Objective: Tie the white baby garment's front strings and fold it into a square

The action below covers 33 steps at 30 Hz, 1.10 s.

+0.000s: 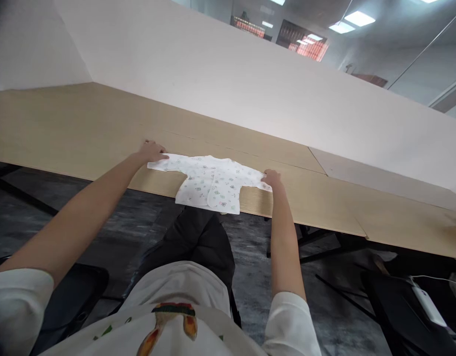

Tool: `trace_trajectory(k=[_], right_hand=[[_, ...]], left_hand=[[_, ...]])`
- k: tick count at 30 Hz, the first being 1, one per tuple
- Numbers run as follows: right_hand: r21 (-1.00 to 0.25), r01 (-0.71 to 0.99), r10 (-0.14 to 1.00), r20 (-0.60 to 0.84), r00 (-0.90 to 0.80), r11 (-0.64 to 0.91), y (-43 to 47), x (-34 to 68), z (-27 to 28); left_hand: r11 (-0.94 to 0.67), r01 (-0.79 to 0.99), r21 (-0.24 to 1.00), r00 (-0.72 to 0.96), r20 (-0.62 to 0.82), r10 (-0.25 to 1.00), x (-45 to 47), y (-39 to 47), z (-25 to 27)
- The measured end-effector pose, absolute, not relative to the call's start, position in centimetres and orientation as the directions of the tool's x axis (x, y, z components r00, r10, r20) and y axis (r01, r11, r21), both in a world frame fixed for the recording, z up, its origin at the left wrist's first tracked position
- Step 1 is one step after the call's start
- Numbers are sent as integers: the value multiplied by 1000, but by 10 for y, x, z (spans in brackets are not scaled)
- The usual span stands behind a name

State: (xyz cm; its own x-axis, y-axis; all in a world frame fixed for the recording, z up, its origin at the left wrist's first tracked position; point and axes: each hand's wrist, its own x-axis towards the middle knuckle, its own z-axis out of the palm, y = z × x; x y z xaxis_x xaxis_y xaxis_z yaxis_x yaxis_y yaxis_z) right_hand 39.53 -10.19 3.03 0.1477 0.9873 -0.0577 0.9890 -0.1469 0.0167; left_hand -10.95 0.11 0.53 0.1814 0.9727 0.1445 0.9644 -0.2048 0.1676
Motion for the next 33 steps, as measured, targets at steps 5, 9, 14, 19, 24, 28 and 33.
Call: trace_trajectory(k=[5,9,14,19,24,28,33], right_hand=[[116,957,964,49,261,-265,-101,403,27],[138,955,957,164,238,-261,-99,381,18],[-84,995,984,169,59,-45,-83,290,2],[-381,925,984,165,67,1,-67,216,-23],[-397,918,973,215,88,5,-62,213,-36],[-403,914,965,255,61,49,-60,218,-39],[-402,913,957,287,50,73,-60,216,-39]], left_hand=[[-61,998,9,58,165,985,-109,-3,10],[-91,990,107,59,272,960,-71,-18,10],[-295,930,219,233,271,934,36,-36,5],[-180,860,478,141,115,983,106,-48,-18],[-244,823,514,129,249,960,104,-43,-38],[-282,788,548,160,260,952,99,-36,-42],[-259,799,543,130,264,956,101,-37,-42]])
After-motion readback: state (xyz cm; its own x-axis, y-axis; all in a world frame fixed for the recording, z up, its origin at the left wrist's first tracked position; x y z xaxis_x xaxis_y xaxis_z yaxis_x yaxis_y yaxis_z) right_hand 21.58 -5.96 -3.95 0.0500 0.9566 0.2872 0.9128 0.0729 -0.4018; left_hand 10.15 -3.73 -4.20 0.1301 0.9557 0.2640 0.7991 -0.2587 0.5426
